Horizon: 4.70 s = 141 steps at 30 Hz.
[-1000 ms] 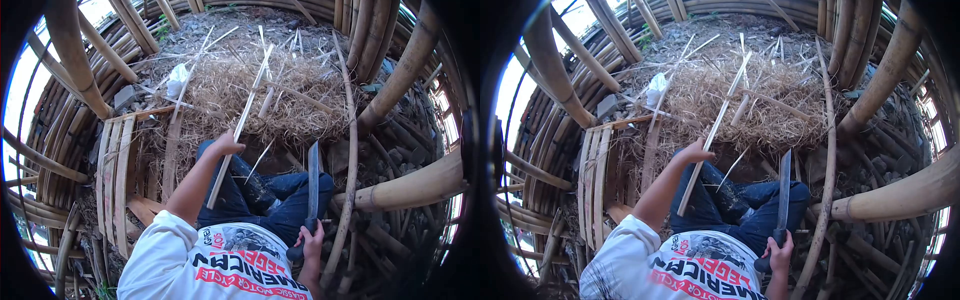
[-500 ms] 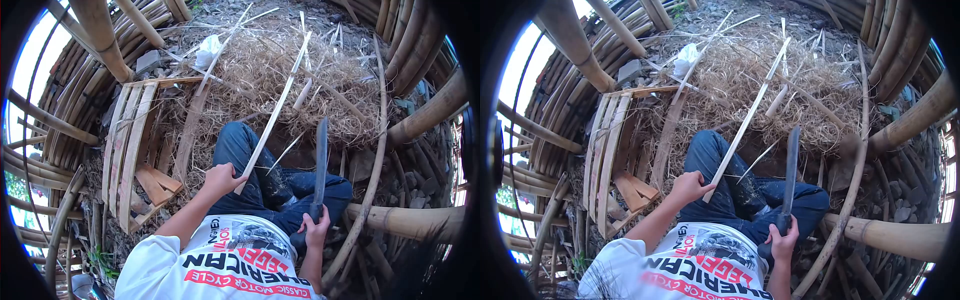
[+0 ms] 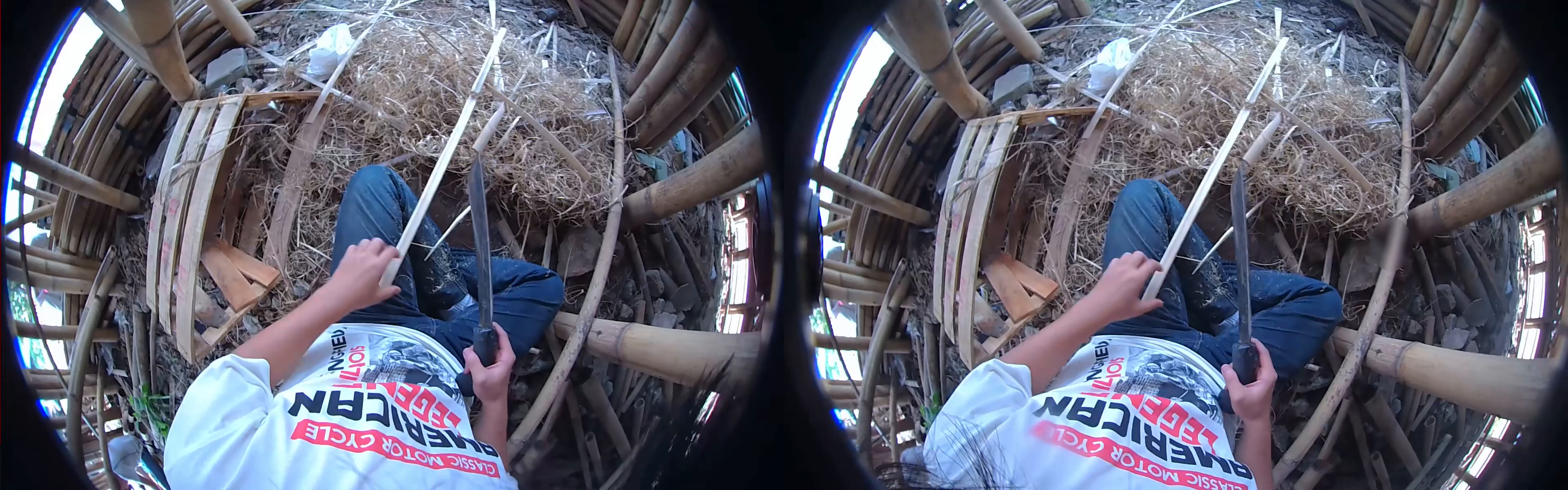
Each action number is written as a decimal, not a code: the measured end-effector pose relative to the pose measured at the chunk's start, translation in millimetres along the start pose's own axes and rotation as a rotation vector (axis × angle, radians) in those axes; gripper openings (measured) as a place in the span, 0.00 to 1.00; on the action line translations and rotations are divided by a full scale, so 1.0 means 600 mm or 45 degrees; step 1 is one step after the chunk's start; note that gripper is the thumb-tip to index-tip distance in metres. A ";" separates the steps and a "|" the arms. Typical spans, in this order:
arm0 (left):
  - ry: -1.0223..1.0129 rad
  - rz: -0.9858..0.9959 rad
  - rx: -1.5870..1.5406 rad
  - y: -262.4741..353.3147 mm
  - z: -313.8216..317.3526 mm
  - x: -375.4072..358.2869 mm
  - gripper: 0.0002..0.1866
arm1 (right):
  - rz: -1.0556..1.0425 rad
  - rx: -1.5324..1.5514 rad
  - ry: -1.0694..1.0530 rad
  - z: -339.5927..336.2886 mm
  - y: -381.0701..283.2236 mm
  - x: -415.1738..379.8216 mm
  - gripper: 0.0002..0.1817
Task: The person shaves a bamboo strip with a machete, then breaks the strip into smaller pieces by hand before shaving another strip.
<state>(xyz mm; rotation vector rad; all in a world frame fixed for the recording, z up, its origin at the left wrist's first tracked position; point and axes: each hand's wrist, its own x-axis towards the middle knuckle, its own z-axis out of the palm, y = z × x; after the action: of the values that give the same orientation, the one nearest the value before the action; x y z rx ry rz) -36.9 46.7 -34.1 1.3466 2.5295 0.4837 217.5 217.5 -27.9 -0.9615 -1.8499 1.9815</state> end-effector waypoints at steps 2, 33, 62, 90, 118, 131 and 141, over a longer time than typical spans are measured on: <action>0.090 0.128 0.005 0.014 0.006 -0.011 0.32 | 0.085 -0.007 -0.022 -0.002 -0.005 0.005 0.30; -0.156 -0.203 -1.048 0.005 0.018 -0.172 0.06 | -0.152 -0.156 -0.178 0.122 0.019 0.143 0.27; -0.290 -0.488 -0.658 0.061 0.021 -0.068 0.13 | -0.144 -0.144 0.078 0.068 0.024 0.089 0.30; -0.559 -0.666 -1.060 0.071 -0.040 -0.089 0.16 | -0.704 -0.813 -0.501 0.100 -0.053 0.141 0.23; -0.411 -0.712 -0.957 0.070 -0.039 -0.118 0.20 | -0.618 -1.421 -0.530 0.097 -0.070 0.211 0.14; -0.507 -0.859 -1.180 0.058 -0.070 -0.124 0.21 | -0.717 -1.412 -0.414 0.103 -0.068 0.249 0.13; -0.578 -0.851 -1.239 0.048 -0.058 -0.132 0.21 | -0.703 -1.369 -0.432 0.123 -0.070 0.197 0.14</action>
<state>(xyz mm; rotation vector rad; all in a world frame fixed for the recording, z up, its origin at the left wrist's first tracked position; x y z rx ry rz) 16.2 -10.7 13.1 0.1966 1.7620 0.9327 73.4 237.4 -23.3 -0.1921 -3.0053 0.7794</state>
